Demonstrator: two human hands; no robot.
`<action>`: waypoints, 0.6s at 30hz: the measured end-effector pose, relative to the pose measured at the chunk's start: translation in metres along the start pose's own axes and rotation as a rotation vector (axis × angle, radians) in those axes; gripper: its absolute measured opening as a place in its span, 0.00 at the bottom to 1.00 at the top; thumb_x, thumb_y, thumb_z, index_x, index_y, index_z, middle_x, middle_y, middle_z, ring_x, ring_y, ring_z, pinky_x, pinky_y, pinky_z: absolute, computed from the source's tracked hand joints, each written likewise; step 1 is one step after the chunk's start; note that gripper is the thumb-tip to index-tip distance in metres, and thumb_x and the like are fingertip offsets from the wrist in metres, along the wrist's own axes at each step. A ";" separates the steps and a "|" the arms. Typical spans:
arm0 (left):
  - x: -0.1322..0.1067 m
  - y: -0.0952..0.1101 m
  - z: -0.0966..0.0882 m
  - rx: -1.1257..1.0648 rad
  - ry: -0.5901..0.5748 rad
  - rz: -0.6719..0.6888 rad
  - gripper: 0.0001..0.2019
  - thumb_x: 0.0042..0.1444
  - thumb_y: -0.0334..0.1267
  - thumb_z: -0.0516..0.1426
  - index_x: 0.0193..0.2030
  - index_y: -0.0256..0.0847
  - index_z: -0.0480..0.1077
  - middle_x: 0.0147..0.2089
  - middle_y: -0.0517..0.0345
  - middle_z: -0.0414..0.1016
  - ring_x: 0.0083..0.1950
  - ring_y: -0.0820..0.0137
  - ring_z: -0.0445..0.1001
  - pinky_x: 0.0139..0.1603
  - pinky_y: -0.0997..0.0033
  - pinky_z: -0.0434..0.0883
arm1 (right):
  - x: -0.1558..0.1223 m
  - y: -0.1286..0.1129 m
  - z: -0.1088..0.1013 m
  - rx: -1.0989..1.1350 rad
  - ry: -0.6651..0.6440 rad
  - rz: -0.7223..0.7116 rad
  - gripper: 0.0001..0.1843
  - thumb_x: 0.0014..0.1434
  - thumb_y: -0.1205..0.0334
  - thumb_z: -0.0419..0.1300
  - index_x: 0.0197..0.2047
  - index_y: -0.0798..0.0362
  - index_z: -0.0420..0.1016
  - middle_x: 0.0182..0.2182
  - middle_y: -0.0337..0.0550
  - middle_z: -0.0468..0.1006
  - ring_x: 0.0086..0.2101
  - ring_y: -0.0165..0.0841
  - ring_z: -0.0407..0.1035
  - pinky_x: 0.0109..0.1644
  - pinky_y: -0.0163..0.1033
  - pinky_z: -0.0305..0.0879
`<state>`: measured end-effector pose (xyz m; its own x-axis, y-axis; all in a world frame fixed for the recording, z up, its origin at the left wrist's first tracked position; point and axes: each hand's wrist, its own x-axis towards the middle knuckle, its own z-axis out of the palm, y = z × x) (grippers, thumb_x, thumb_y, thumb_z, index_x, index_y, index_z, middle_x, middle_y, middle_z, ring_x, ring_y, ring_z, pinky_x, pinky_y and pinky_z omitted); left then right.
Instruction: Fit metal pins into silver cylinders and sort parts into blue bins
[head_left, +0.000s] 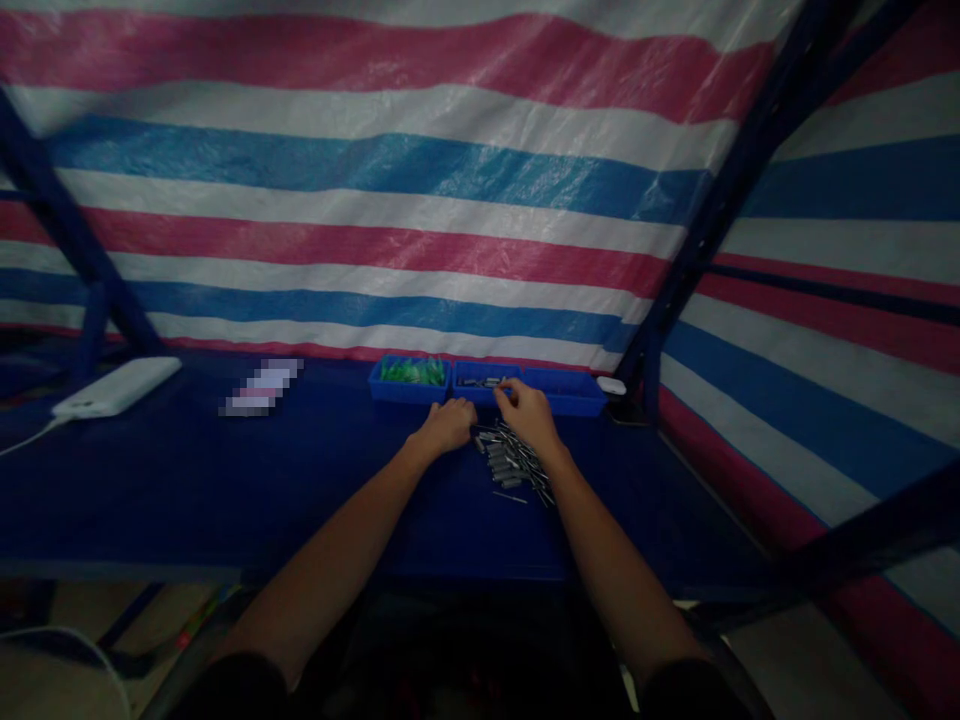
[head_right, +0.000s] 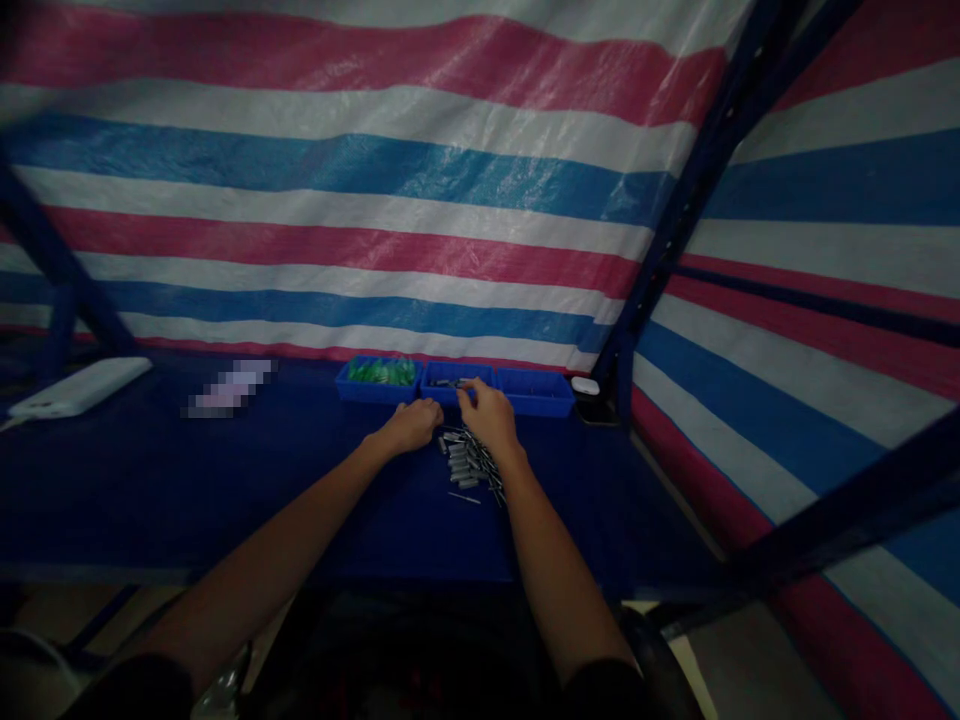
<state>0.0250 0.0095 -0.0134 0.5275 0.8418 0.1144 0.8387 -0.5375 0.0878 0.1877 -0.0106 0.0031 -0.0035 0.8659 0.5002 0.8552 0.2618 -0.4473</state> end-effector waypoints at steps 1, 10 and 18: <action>-0.001 -0.004 -0.001 -0.026 -0.001 -0.013 0.09 0.55 0.32 0.46 0.40 0.39 0.65 0.45 0.48 0.69 0.49 0.60 0.67 0.45 0.58 0.65 | -0.001 -0.004 0.003 -0.001 -0.058 -0.034 0.13 0.57 0.54 0.51 0.39 0.50 0.73 0.23 0.38 0.73 0.25 0.30 0.66 0.29 0.32 0.53; 0.002 0.002 -0.006 -0.131 -0.046 -0.045 0.09 0.54 0.33 0.48 0.37 0.43 0.68 0.43 0.54 0.73 0.47 0.61 0.70 0.47 0.55 0.62 | -0.001 0.006 0.003 -0.015 -0.188 0.019 0.13 0.57 0.55 0.51 0.39 0.51 0.73 0.26 0.40 0.75 0.27 0.31 0.67 0.30 0.32 0.55; -0.001 0.006 -0.003 -0.081 -0.080 -0.091 0.10 0.49 0.28 0.50 0.37 0.35 0.69 0.44 0.40 0.71 0.49 0.53 0.68 0.48 0.48 0.60 | -0.001 0.013 0.013 0.008 -0.332 -0.021 0.13 0.56 0.55 0.54 0.41 0.51 0.73 0.32 0.43 0.77 0.31 0.31 0.69 0.33 0.32 0.58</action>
<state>0.0292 0.0058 -0.0099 0.4619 0.8866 0.0230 0.8715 -0.4585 0.1740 0.1915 -0.0026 -0.0132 -0.1905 0.9516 0.2411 0.8493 0.2829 -0.4458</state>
